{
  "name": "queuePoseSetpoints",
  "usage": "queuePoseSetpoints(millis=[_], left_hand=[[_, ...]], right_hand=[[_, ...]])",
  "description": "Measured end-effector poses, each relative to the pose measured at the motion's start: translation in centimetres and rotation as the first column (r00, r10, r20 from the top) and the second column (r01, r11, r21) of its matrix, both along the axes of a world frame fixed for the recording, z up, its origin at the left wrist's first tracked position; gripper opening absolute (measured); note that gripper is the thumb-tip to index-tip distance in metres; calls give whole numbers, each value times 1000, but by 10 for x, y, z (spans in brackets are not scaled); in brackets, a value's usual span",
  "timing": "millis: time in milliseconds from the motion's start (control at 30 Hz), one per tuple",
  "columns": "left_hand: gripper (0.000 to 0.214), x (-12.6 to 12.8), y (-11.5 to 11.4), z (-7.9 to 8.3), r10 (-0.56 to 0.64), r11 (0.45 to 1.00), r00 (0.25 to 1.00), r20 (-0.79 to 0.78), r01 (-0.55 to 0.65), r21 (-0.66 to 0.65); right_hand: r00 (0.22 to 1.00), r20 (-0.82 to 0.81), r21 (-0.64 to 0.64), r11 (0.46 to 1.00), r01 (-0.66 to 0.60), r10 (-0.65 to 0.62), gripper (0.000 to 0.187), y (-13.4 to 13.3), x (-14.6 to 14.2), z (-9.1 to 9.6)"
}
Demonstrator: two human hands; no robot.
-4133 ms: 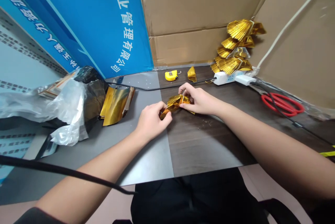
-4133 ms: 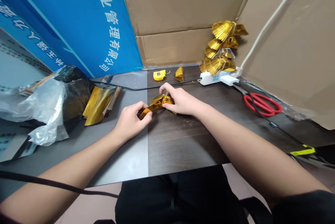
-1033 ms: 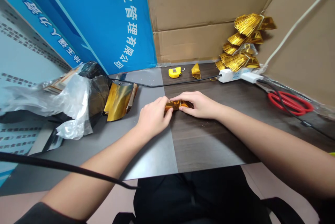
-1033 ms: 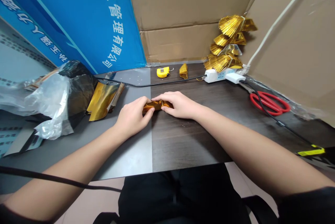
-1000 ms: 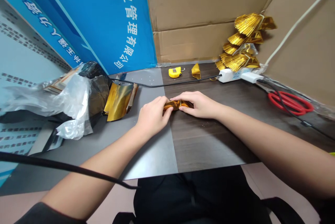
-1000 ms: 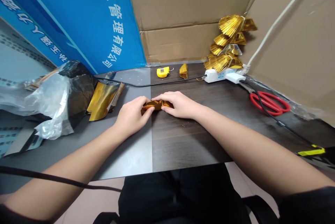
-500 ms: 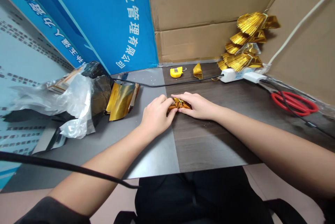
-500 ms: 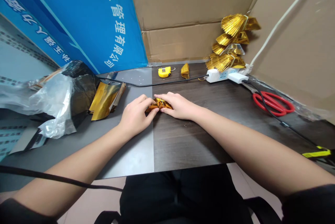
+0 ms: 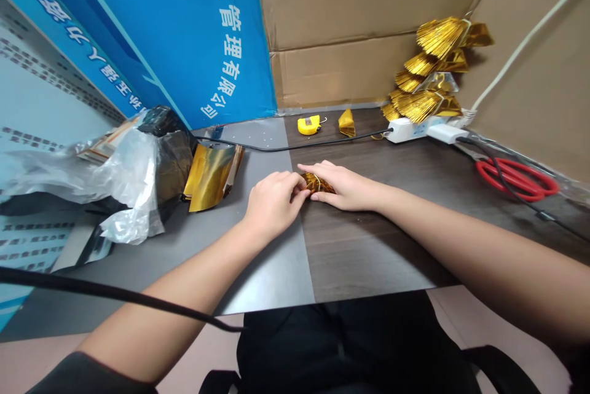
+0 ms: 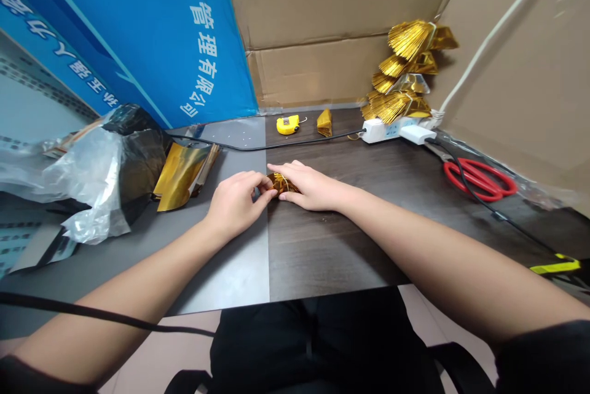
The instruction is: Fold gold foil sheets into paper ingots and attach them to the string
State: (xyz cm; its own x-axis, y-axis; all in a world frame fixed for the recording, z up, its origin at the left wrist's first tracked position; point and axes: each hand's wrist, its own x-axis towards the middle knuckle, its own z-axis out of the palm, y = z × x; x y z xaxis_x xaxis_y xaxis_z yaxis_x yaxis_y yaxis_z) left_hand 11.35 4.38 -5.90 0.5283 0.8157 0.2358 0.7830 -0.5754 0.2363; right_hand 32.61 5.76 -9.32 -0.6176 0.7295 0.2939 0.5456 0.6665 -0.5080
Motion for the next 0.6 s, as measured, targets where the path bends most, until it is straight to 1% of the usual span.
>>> queuePoseSetpoints(millis=[133, 267, 367, 467, 600], left_hand=[[9, 1, 0, -1, -19, 999, 1000, 2, 19, 31], [10, -5, 3, 1, -33, 999, 999, 43, 32, 23], [11, -8, 5, 1, -26, 1000, 998, 60, 25, 2], [12, -5, 4, 0, -27, 1000, 997, 67, 28, -10], [13, -1, 2, 0, -13, 1000, 998, 59, 14, -13]], right_hand=[[1000, -5, -5, 1000, -5, 5, 63, 0, 0, -1], [1000, 3, 10, 1000, -29, 29, 67, -1, 6, 5], [998, 25, 13, 998, -53, 53, 60, -2, 11, 11], [999, 32, 28, 999, -17, 16, 53, -2, 10, 12], [1000, 18, 40, 999, 16, -17, 52, -2, 5, 8]])
